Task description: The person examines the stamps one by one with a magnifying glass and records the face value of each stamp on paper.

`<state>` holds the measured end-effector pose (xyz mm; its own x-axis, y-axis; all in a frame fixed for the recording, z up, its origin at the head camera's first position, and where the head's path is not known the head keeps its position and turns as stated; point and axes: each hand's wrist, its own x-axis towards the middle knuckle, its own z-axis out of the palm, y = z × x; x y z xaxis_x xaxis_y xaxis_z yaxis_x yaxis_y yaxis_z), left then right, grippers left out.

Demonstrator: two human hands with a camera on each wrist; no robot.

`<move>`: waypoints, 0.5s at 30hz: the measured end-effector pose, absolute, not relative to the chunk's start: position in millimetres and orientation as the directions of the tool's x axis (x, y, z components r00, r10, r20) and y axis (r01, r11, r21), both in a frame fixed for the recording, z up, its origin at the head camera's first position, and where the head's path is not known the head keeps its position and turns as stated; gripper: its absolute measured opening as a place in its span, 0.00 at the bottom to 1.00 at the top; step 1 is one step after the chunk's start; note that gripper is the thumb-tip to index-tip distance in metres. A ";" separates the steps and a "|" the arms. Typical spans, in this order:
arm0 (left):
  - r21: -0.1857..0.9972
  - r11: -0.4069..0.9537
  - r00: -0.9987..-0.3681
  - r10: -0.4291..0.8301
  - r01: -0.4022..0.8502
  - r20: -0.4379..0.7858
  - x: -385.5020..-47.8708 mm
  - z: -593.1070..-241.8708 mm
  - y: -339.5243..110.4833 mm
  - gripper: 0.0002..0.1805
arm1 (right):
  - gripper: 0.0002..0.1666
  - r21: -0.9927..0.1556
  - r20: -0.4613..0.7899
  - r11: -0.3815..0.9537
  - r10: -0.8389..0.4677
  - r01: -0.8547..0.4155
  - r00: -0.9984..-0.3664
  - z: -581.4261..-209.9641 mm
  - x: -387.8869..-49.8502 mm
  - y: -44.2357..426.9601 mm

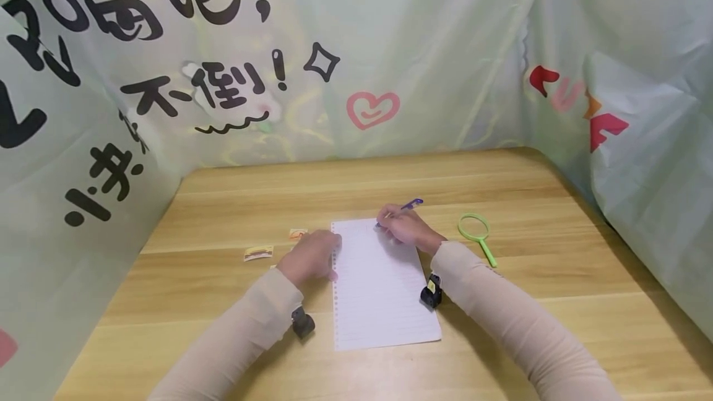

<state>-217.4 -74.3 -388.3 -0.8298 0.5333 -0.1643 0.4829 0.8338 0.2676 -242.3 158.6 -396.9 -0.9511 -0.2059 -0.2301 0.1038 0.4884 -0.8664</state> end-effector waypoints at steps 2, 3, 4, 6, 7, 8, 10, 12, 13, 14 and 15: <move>0.270 0.834 -0.830 0.533 0.482 -0.165 -217.8 -388.7 -74.2 0.25 | 0.13 -0.871 -0.233 0.480 -0.209 0.108 -0.950 -396.5 -242.4 159.1; 0.271 0.834 -0.830 0.533 0.481 -0.164 -217.8 -388.5 -74.1 0.25 | 0.13 -0.870 -0.232 0.482 -0.211 0.106 -0.950 -396.8 -242.7 159.3; 0.274 0.834 -0.830 0.532 0.480 -0.165 -217.7 -388.2 -74.0 0.24 | 0.13 -0.871 -0.231 0.480 -0.213 0.105 -0.949 -396.7 -243.0 159.3; 0.271 0.833 -0.830 0.534 0.482 -0.163 -218.1 -388.4 -74.0 0.24 | 0.13 -0.866 -0.223 0.491 -0.219 0.090 -0.950 -397.3 -243.7 159.3; 0.270 0.833 -0.830 0.534 0.483 -0.164 -218.1 -388.4 -74.0 0.24 | 0.13 -0.863 -0.218 0.498 -0.223 0.081 -0.950 -398.1 -244.3 159.3; 0.269 0.834 -0.830 0.533 0.482 -0.164 -218.1 -388.2 -73.9 0.24 | 0.13 -0.860 -0.215 0.504 -0.225 0.076 -0.950 -398.5 -244.7 159.2; 0.267 0.836 -0.831 0.530 0.479 -0.169 -217.8 -387.9 -74.0 0.25 | 0.14 -0.857 -0.211 0.510 -0.229 0.068 -0.950 -399.8 -245.5 159.4; 0.268 0.838 -0.832 0.527 0.475 -0.171 -217.4 -387.5 -73.8 0.25 | 0.14 -0.863 -0.215 0.499 -0.227 0.076 -0.950 -400.3 -245.3 160.0; 0.270 0.838 -0.832 0.527 0.475 -0.171 -217.1 -387.4 -73.7 0.25 | 0.13 -0.867 -0.219 0.491 -0.219 0.086 -0.951 -400.5 -245.1 160.4; 0.270 0.837 -0.832 0.528 0.476 -0.171 -217.1 -387.6 -73.7 0.24 | 0.13 -0.868 -0.223 0.486 -0.211 0.096 -0.952 -400.4 -244.7 161.0; 0.269 0.836 -0.831 0.530 0.478 -0.171 -217.0 -388.0 -73.7 0.24 | 0.12 -0.871 -0.229 0.481 -0.207 0.105 -0.951 -400.9 -244.3 161.7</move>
<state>-217.0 -73.7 -388.0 -0.8305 0.5301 -0.1711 0.4783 0.8361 0.2687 -244.3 161.7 -400.9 -0.9513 -0.2067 -0.2288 0.1049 0.4809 -0.8705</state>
